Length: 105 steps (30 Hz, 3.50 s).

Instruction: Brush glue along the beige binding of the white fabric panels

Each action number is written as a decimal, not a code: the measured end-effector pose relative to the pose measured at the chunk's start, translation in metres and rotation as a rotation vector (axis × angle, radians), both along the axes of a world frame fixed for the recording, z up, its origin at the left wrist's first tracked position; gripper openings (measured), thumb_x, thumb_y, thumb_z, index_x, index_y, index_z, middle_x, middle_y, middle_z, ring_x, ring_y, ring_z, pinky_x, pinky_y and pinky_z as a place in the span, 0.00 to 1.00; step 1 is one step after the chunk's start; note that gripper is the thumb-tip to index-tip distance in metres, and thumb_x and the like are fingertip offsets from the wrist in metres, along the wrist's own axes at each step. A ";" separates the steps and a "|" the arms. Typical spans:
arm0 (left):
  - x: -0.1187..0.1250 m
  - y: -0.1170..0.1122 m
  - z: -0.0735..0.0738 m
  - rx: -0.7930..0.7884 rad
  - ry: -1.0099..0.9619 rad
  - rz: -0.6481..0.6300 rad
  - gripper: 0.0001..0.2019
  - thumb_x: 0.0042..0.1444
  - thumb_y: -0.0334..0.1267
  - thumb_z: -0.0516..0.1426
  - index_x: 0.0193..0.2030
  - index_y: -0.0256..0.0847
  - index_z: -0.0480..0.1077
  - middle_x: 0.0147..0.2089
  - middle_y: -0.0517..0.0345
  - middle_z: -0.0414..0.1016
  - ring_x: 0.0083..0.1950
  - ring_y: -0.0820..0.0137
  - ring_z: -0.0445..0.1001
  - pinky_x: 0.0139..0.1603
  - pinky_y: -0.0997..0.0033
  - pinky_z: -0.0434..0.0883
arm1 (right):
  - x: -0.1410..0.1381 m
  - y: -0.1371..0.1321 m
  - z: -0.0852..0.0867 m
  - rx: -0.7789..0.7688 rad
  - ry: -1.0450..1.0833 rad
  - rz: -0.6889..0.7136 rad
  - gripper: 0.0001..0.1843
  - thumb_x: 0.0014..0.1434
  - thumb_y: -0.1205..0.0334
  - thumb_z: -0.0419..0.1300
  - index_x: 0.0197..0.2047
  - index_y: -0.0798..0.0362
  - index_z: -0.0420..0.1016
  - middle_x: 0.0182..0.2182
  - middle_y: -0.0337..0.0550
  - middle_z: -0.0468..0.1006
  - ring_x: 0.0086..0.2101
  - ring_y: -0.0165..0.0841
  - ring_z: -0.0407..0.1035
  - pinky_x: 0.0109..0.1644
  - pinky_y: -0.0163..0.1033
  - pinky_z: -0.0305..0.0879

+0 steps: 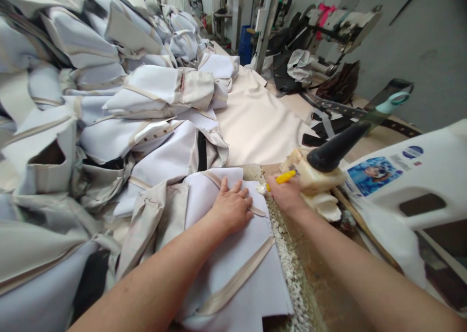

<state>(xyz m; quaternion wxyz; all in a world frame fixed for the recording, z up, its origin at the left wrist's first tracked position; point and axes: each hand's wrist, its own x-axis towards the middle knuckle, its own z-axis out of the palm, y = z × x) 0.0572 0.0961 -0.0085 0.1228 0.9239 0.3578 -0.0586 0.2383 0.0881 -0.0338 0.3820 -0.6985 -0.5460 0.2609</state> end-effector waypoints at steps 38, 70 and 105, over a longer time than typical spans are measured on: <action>-0.002 -0.004 -0.008 0.026 -0.063 0.027 0.16 0.58 0.45 0.51 0.49 0.45 0.70 0.58 0.54 0.66 0.66 0.56 0.52 0.63 0.35 0.30 | 0.007 -0.048 0.016 -0.134 0.078 0.163 0.19 0.55 0.53 0.51 0.17 0.52 0.61 0.14 0.34 0.62 0.19 0.29 0.59 0.26 0.35 0.54; -0.002 -0.004 -0.011 0.053 -0.072 0.029 0.15 0.56 0.46 0.52 0.48 0.47 0.71 0.57 0.56 0.67 0.66 0.57 0.53 0.63 0.36 0.30 | 0.009 -0.020 -0.002 -0.003 0.064 0.098 0.17 0.56 0.55 0.52 0.19 0.52 0.63 0.14 0.34 0.62 0.19 0.28 0.59 0.26 0.35 0.56; 0.000 -0.004 -0.015 0.072 -0.053 0.035 0.15 0.55 0.47 0.52 0.48 0.49 0.71 0.57 0.59 0.68 0.66 0.59 0.52 0.64 0.42 0.24 | -0.011 -0.136 0.018 -0.144 0.074 0.082 0.19 0.58 0.53 0.49 0.19 0.52 0.62 0.15 0.35 0.63 0.20 0.30 0.60 0.26 0.35 0.56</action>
